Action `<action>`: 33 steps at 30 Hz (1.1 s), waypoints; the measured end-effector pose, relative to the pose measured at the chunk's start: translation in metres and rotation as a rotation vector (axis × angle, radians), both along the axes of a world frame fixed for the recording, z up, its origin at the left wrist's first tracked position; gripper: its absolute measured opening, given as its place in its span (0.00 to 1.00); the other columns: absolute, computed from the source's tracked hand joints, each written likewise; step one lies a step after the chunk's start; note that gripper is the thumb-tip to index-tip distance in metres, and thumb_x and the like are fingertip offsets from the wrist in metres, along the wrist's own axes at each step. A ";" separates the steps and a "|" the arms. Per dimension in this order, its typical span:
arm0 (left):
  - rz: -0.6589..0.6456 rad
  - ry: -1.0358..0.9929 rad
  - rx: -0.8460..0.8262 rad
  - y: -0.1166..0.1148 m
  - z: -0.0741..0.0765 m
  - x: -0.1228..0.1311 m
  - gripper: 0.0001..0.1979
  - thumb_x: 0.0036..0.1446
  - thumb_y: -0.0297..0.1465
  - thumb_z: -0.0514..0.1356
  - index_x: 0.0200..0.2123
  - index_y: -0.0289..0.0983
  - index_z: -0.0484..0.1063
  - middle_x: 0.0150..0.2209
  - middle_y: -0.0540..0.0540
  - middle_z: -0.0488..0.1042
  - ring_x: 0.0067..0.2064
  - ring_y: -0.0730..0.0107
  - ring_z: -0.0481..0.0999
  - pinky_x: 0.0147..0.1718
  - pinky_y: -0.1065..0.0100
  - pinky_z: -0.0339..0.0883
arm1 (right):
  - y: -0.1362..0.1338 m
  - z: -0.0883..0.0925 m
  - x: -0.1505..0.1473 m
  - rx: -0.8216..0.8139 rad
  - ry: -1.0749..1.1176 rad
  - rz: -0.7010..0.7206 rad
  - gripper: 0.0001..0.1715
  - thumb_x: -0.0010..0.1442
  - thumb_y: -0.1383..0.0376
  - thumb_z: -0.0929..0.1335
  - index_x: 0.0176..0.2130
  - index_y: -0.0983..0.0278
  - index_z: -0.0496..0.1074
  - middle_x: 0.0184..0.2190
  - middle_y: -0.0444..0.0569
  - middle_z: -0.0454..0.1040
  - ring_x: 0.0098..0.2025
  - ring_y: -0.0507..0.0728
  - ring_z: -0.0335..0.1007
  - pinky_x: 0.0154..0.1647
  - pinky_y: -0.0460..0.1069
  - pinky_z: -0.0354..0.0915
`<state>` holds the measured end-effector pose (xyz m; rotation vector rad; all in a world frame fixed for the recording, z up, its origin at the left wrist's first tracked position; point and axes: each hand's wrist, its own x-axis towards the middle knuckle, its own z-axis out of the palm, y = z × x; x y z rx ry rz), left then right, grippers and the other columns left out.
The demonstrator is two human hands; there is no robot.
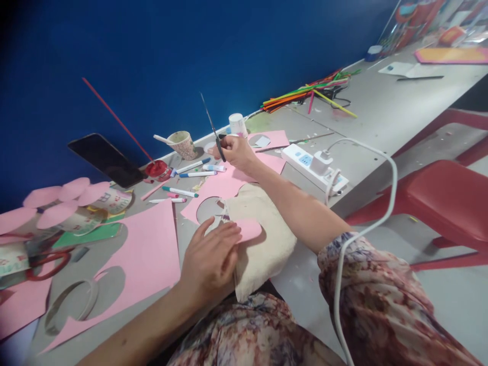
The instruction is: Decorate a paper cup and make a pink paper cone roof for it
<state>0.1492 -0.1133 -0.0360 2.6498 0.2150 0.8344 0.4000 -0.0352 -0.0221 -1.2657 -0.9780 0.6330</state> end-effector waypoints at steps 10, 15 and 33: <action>0.319 -0.146 -1.653 0.042 0.030 0.010 0.12 0.44 0.36 0.73 0.24 0.34 0.77 0.26 0.48 0.78 0.28 0.71 0.77 0.33 0.69 0.74 | 0.001 -0.001 0.002 -0.009 0.024 -0.012 0.23 0.44 0.52 0.80 0.26 0.66 0.74 0.21 0.45 0.75 0.23 0.48 0.60 0.20 0.45 0.53; 0.384 -0.142 -1.090 0.041 0.025 0.008 0.09 0.58 0.35 0.66 0.30 0.37 0.81 0.29 0.47 0.82 0.33 0.65 0.81 0.36 0.67 0.76 | 0.002 -0.002 0.003 -0.010 0.021 -0.015 0.23 0.44 0.51 0.80 0.26 0.66 0.74 0.21 0.45 0.75 0.22 0.48 0.59 0.19 0.45 0.51; -0.354 0.425 0.296 -0.017 -0.014 0.035 0.51 0.61 0.58 0.60 0.69 0.20 0.59 0.72 0.24 0.58 0.74 0.42 0.56 0.73 0.50 0.49 | -0.002 0.006 0.013 -0.010 0.047 -0.057 0.21 0.48 0.52 0.79 0.28 0.64 0.73 0.24 0.45 0.76 0.22 0.48 0.59 0.19 0.45 0.52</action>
